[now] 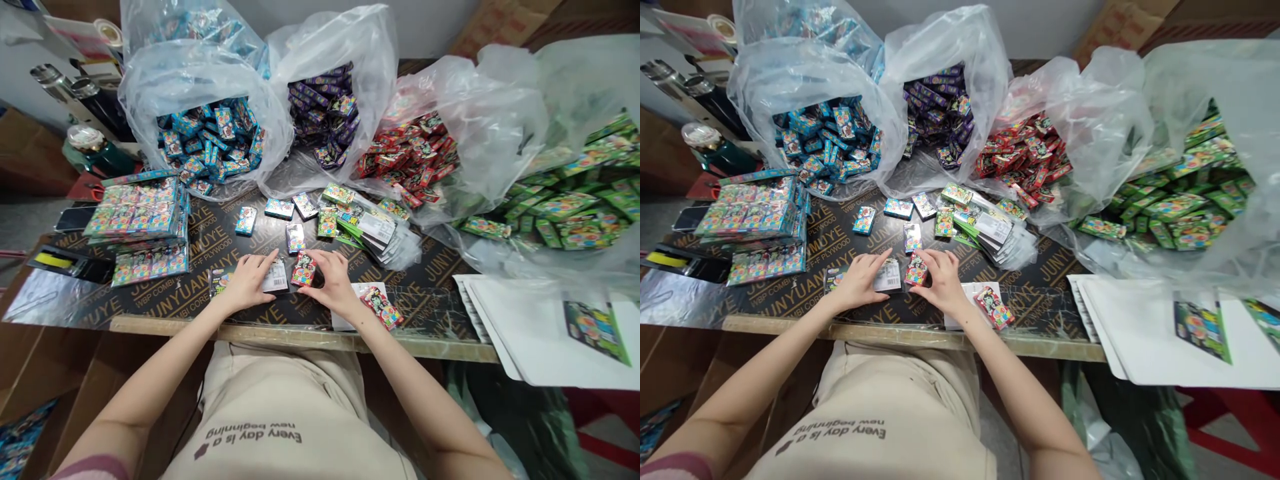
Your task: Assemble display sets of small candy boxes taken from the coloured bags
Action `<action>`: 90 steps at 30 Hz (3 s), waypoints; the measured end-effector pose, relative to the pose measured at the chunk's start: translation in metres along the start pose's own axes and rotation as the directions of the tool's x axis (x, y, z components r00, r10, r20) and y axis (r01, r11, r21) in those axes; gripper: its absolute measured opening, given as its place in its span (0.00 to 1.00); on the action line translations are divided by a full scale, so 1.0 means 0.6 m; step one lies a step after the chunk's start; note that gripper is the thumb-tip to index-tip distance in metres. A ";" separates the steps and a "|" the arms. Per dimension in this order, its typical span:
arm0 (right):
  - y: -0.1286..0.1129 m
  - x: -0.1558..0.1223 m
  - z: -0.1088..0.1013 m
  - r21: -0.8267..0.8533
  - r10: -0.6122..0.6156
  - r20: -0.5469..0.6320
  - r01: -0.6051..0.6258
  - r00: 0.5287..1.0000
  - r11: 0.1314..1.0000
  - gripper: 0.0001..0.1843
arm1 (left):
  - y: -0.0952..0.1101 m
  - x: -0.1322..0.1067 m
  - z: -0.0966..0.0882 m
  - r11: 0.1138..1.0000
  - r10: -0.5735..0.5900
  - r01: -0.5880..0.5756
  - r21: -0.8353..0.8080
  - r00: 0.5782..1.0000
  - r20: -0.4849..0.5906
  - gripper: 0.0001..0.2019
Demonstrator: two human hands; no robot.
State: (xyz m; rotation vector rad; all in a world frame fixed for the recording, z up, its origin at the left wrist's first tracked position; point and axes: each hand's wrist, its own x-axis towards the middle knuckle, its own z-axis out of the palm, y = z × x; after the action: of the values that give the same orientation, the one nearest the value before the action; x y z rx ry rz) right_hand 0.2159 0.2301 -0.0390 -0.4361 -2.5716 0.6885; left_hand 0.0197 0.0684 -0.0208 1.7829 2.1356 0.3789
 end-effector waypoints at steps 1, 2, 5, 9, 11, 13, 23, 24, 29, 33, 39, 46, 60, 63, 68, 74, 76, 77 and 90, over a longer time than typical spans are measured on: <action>-0.002 0.000 0.003 0.009 -0.004 0.007 0.004 1.000 1.000 0.40 | 0.001 -0.001 0.001 1.000 0.023 -0.023 -0.019 1.000 -0.018 0.55; -0.005 0.000 0.005 0.030 -0.011 0.009 0.011 1.000 0.999 0.40 | 0.002 -0.002 0.002 0.998 0.040 -0.042 -0.046 0.998 -0.043 0.57; -0.015 0.002 0.000 0.147 -0.037 0.015 0.034 0.999 0.989 0.39 | 0.006 -0.006 0.000 0.988 0.054 -0.069 -0.140 0.993 -0.109 0.59; -0.019 0.004 -0.010 0.303 -0.099 0.093 0.066 0.991 0.951 0.39 | 0.009 -0.011 -0.001 0.969 0.108 -0.124 -0.212 0.991 -0.082 0.60; -0.021 0.003 -0.012 0.302 -0.062 0.085 0.034 0.994 0.953 0.42 | 0.010 -0.011 -0.001 0.969 0.105 -0.120 -0.215 0.991 -0.080 0.60; -0.026 0.001 -0.014 0.280 0.049 0.017 -0.052 0.999 0.959 0.42 | 0.010 -0.010 0.000 0.973 0.068 -0.088 -0.215 0.993 -0.097 0.60; 0.071 0.112 -0.047 -0.174 0.089 0.015 -0.085 0.996 0.981 0.39 | 0.015 -0.010 0.010 0.988 0.032 -0.037 -0.149 0.999 -0.037 0.59; 0.092 0.129 -0.052 -0.231 0.100 0.052 -0.085 0.994 0.969 0.42 | 0.016 -0.011 0.012 0.990 0.035 -0.037 -0.134 0.999 -0.018 0.58; 0.102 0.152 -0.055 0.043 0.082 0.069 -0.085 0.994 0.995 0.47 | 0.029 -0.004 0.008 0.958 -0.092 0.070 -0.277 0.994 -0.065 0.45; 0.007 0.101 -0.028 0.728 0.023 0.050 -0.052 0.999 0.683 0.57 | 0.061 0.024 -0.014 0.333 -0.355 0.243 -0.911 0.928 0.118 0.32; -0.053 0.033 -0.017 0.670 0.011 0.085 -0.065 0.996 0.740 0.57 | 0.105 0.054 -0.029 -0.347 -0.316 0.290 -0.892 0.859 0.402 0.23; -0.040 0.033 -0.050 0.204 -0.149 0.026 0.140 0.989 0.969 0.45 | 0.080 0.038 -0.012 0.248 -0.385 0.227 -0.942 0.915 0.119 0.21; 0.004 -0.013 -0.009 0.327 0.037 0.142 -0.082 0.989 0.941 0.44 | 0.013 -0.019 -0.004 0.989 -0.008 0.005 -0.151 1.000 -0.020 0.57; 0.000 0.002 -0.017 0.592 0.010 0.208 -0.134 0.978 0.795 0.49 | 0.024 -0.018 -0.014 0.957 -0.005 0.000 -0.289 1.000 -0.017 0.56; -0.043 0.044 -0.020 0.800 0.370 0.045 -0.255 0.928 0.543 0.52 | 0.039 0.010 -0.020 0.802 -0.301 0.075 -0.592 0.908 -0.292 0.40; -0.099 0.108 0.004 0.939 0.691 -0.027 -0.218 0.722 0.264 0.34 | 0.096 0.046 0.005 0.242 -0.666 -0.130 -0.962 0.699 -0.262 0.17; -0.104 0.123 0.004 0.938 0.726 -0.030 -0.231 0.687 0.258 0.29 | 0.119 0.049 0.010 0.029 -0.712 -0.214 -0.976 0.681 -0.170 0.17; -0.106 0.127 0.003 0.935 0.730 -0.005 -0.256 0.683 0.246 0.27 | 0.128 0.050 0.009 -0.069 -0.720 -0.237 -0.969 0.685 -0.116 0.18; -0.106 0.097 -0.026 0.957 0.662 0.192 -0.288 0.725 0.038 0.18 | 0.116 0.059 -0.048 0.004 -0.660 -0.201 -0.980 0.736 -0.153 0.06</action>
State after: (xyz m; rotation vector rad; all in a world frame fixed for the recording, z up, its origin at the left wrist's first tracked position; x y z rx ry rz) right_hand 0.1623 0.2071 0.0259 -0.8708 -1.0996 2.0835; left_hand 0.0645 0.1163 0.0310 0.2791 1.4470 2.0070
